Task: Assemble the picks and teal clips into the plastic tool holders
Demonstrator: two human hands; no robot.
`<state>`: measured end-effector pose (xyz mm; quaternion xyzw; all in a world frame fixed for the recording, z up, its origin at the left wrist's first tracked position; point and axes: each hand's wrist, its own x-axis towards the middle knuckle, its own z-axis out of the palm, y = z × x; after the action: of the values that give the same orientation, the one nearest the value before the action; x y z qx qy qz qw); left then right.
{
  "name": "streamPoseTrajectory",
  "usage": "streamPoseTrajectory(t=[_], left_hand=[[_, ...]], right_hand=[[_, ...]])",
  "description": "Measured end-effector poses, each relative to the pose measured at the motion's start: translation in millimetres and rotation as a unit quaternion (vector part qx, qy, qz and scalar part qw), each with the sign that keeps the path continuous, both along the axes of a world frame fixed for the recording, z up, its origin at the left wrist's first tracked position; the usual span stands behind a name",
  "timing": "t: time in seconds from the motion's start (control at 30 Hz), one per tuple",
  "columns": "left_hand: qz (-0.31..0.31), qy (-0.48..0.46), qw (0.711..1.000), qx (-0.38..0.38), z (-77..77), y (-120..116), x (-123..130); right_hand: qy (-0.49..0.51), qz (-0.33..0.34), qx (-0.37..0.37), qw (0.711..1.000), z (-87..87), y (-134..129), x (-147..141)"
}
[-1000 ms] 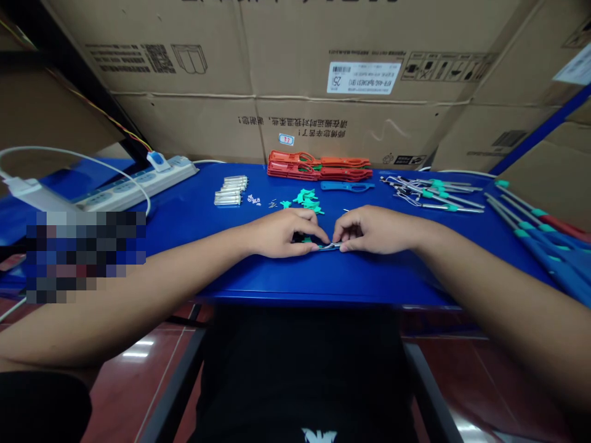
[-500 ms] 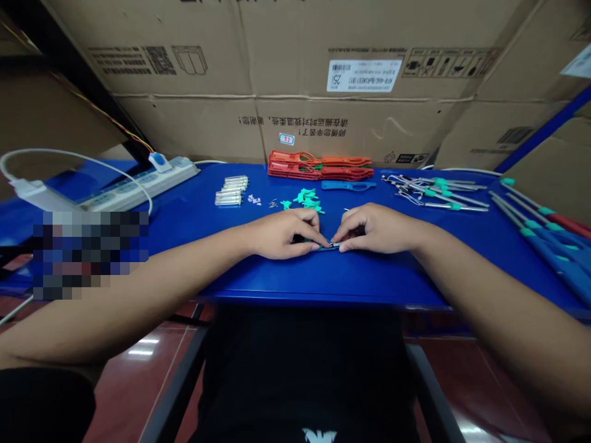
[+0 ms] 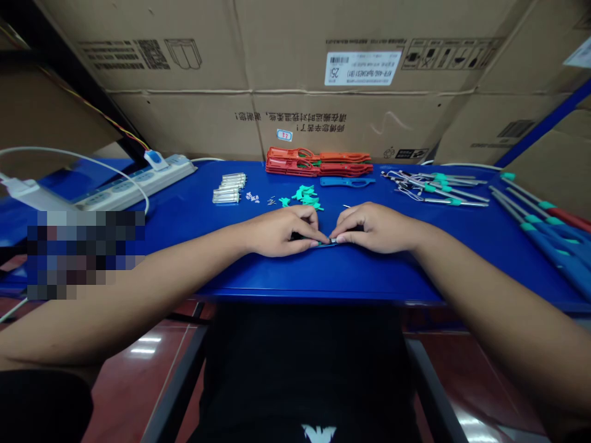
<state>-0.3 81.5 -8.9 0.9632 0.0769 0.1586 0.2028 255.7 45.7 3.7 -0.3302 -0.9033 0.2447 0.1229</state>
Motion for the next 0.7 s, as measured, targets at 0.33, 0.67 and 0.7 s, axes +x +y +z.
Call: streamPoseTrajectory(t=[0.33, 0.67, 0.7], left_hand=[[0.0, -0.002, 1.0, 0.002, -0.3, 0.3, 1.1], [0.005, 0.009, 1.0, 0.006, 0.0, 1.0, 1.1], [0.005, 0.007, 1.0, 0.006, -0.1, 0.9, 1.3]], right_hand=[[-0.01, -0.044, -0.049, 0.998, 1.1, 0.2, -2.8], [-0.019, -0.052, -0.012, 0.998, 3.0, -0.7, -5.2], [-0.022, -0.052, -0.011, 0.998, 3.3, -1.2, -5.5]])
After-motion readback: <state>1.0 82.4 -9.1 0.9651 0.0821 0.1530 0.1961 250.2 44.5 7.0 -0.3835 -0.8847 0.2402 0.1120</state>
